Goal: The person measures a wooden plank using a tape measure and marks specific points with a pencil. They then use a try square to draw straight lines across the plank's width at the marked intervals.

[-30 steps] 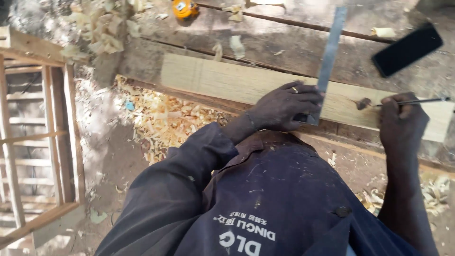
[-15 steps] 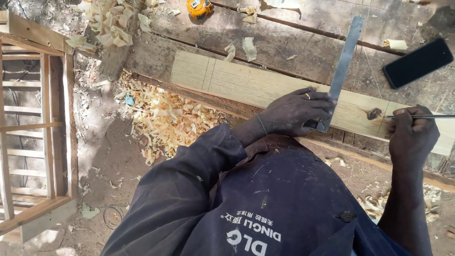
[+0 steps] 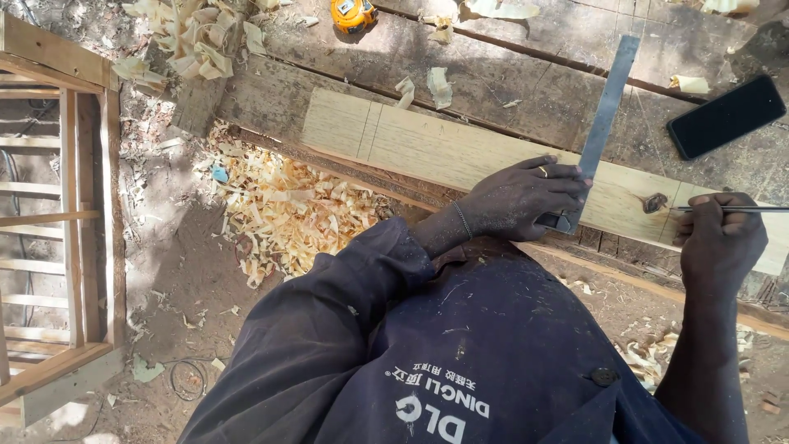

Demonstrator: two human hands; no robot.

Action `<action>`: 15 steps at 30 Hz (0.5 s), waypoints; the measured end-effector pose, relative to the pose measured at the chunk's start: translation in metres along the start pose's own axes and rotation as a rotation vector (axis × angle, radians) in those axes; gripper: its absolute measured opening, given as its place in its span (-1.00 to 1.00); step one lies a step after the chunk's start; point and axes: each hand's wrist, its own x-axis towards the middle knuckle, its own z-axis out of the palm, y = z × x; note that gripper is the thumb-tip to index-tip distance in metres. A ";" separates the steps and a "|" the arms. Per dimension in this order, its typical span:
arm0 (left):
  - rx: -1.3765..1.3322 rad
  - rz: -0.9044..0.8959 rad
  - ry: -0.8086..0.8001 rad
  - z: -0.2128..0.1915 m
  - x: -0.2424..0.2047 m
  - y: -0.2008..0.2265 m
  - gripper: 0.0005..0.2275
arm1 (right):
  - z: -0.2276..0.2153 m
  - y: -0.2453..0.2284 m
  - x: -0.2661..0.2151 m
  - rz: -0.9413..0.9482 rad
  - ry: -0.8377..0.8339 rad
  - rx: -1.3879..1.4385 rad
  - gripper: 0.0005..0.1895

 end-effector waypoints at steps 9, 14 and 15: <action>-0.002 -0.011 -0.026 -0.004 0.000 0.002 -0.59 | 0.000 -0.006 -0.001 0.001 0.014 -0.015 -0.79; 0.036 -0.004 -0.068 -0.002 -0.001 0.003 -0.55 | 0.002 -0.008 -0.002 0.032 0.025 -0.002 -0.79; 0.037 -0.014 -0.051 -0.003 -0.001 0.004 -0.57 | 0.001 -0.011 -0.002 0.048 0.026 0.007 -0.79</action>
